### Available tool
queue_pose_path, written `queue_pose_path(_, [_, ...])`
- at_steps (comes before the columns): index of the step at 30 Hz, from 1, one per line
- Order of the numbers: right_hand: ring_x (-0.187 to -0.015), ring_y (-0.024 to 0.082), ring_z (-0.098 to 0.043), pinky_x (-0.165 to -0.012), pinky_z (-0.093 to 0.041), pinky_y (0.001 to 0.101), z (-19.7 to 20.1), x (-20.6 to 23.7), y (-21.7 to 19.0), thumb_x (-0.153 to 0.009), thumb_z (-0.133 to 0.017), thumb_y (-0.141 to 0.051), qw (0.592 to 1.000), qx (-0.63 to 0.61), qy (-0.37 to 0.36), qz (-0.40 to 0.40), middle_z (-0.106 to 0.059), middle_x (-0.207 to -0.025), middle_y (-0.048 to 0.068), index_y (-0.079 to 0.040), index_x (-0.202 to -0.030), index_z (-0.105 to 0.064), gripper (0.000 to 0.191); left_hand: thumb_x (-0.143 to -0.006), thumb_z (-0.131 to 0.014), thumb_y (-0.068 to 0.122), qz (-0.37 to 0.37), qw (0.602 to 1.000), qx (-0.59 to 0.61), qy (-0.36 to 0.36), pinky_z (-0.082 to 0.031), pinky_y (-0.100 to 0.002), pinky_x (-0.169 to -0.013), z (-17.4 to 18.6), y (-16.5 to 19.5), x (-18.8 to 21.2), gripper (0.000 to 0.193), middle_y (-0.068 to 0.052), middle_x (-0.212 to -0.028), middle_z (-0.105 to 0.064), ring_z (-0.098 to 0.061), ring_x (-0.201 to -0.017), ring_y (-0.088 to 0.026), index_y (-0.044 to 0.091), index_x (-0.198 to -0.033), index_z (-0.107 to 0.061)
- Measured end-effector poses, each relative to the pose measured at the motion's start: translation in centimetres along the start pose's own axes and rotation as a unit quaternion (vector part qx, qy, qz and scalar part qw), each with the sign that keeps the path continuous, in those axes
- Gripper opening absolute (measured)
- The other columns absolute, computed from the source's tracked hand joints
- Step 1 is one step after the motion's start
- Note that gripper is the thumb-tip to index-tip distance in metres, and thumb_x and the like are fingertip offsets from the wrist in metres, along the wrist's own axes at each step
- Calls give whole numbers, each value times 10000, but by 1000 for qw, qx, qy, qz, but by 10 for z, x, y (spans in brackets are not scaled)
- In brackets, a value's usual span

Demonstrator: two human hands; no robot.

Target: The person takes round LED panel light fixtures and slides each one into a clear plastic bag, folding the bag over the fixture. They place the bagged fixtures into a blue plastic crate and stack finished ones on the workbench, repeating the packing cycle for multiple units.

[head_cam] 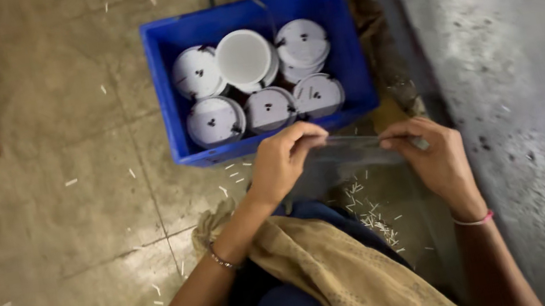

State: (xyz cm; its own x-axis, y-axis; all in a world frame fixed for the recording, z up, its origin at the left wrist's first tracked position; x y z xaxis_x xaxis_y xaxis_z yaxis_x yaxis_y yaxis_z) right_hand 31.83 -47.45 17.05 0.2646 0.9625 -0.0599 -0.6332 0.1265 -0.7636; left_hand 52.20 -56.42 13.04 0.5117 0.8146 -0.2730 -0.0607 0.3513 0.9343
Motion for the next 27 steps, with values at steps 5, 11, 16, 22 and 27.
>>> queue_pose_path(5, [-818, 159, -712, -762, -552, 299, -93, -45, 2, -847, -772, -72, 996, 0, -91, -20, -755, -918, 79, -42, -974, -765, 131, -946, -693, 40, 93, 987, -45, 121, -541, -309, -698, 82, -57, 28, 90, -122, -931, -741, -724, -787, -241, 43, -1025, -733])
queue_pose_path(11, [-814, 182, -744, -719, -575, 310, -220, -79, 8, -835, -763, -86, 970, -45, -240, 23, -770, -915, 81, -52, -966, -757, 136, -971, -623, 25, 276, 922, -32, 271, -558, -272, -687, 153, -130, 99, 96, -73, -883, -767, -726, -747, -153, 40, -1009, -710])
queue_pose_path(16, [-787, 206, -704, -701, -555, 331, -355, -71, 30, -984, -682, -187, 919, -42, -388, 55, -751, -865, 82, -65, -971, -737, 134, -1032, -516, 111, 419, 837, -123, 330, -505, -304, -611, 174, -169, 157, 155, -60, -788, -678, -601, -648, -127, 43, -1033, -655])
queue_pose_path(22, [-789, 139, -678, -735, -554, 306, -500, -160, 128, -1001, -688, -291, 796, -307, -501, -147, -722, -857, 40, -1, -977, -696, 291, -1019, -535, 89, 350, 812, -158, 441, -485, -242, -649, 174, -211, 230, 176, -95, -1046, -607, -561, -764, -139, -13, -1160, -567])
queue_pose_path(27, [-689, 251, -657, -638, -476, 353, -530, -268, 244, -999, -768, -427, 928, 89, -290, -215, -693, -779, 141, 35, -853, -719, 487, -1043, -560, 76, 385, 778, -16, 496, -524, -216, -656, 160, -301, 327, 133, -74, -936, -667, -610, -690, -106, 29, -1166, -543])
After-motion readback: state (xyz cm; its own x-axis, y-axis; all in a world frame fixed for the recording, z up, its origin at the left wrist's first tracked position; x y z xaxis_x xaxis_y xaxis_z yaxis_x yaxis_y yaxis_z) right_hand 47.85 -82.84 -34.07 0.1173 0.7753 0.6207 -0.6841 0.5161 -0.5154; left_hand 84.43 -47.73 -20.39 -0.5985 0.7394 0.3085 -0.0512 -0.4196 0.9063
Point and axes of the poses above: each hand's wrist, its own x-axis away from the middle knuckle, its own z-axis out of the back of the hand, y = z × x, the point moved 9 cm from there along -x, towards the middle knuckle
